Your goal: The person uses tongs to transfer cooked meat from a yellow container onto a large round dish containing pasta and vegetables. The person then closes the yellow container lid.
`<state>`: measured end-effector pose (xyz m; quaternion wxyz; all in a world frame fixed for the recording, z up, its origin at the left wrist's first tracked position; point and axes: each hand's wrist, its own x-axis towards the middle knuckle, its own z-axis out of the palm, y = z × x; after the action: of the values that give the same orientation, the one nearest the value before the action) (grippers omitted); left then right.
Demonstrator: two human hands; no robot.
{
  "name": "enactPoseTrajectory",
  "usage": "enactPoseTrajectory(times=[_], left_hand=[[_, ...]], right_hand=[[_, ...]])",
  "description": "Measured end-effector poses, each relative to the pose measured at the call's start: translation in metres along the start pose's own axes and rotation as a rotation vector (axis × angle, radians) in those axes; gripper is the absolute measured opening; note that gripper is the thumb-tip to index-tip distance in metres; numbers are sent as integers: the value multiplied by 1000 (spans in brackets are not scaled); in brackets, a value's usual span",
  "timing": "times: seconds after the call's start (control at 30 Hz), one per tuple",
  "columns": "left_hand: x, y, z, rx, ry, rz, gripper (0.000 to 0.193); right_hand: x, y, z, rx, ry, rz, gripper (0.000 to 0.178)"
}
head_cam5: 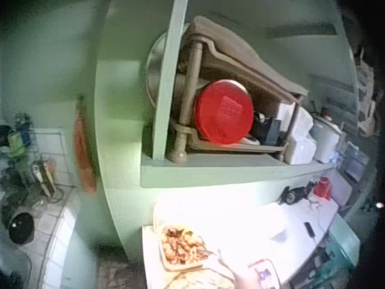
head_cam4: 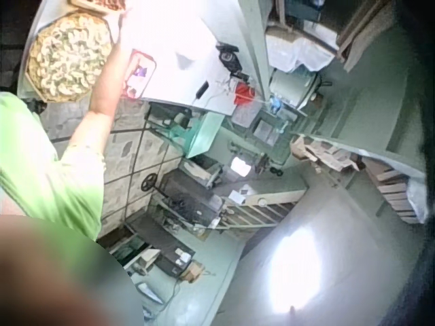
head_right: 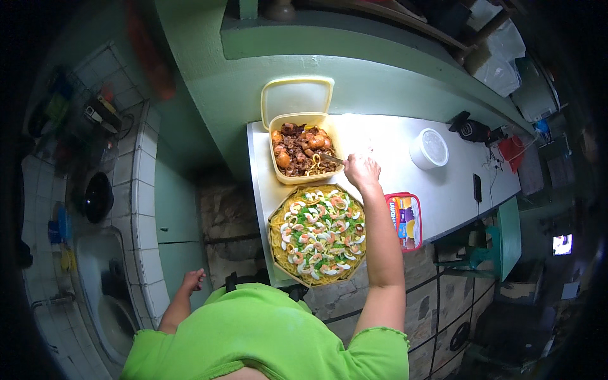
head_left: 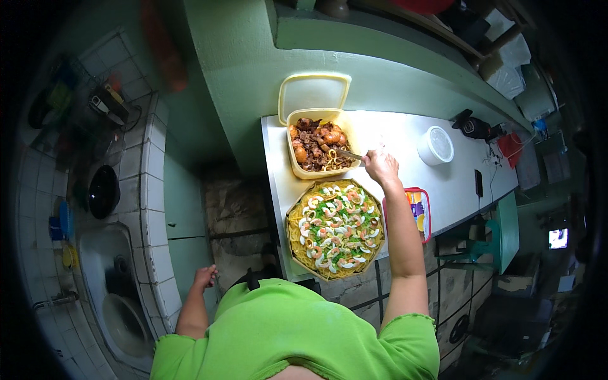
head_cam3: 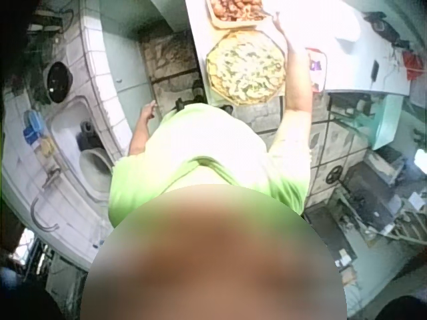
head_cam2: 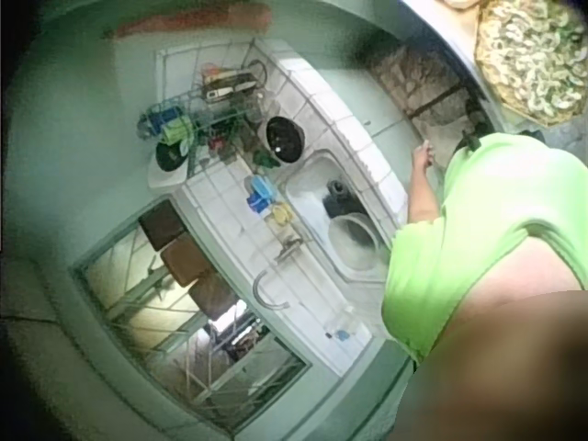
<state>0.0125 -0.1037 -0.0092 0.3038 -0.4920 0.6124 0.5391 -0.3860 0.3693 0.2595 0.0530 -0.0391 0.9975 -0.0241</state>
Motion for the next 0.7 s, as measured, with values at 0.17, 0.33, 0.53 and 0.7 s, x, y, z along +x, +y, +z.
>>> enactPoseTrajectory(times=[0.17, 0.33, 0.53, 0.7], left_hand=[[1, -8, -1, 6, -2, -35, 32], [3, 0, 5, 47, -7, -36, 32], [2, 18, 10, 0, -24, 75, 31], [-3, 14, 16, 42, -55, 67, 33]], right_hand=[[-5, 8, -4, 94, 32, 33, 26], [-7, 0, 9, -27, -12, 11, 25], [-23, 15, -6, 137, 132, 22, 24], [-32, 11, 12, 76, 209, -26, 22]])
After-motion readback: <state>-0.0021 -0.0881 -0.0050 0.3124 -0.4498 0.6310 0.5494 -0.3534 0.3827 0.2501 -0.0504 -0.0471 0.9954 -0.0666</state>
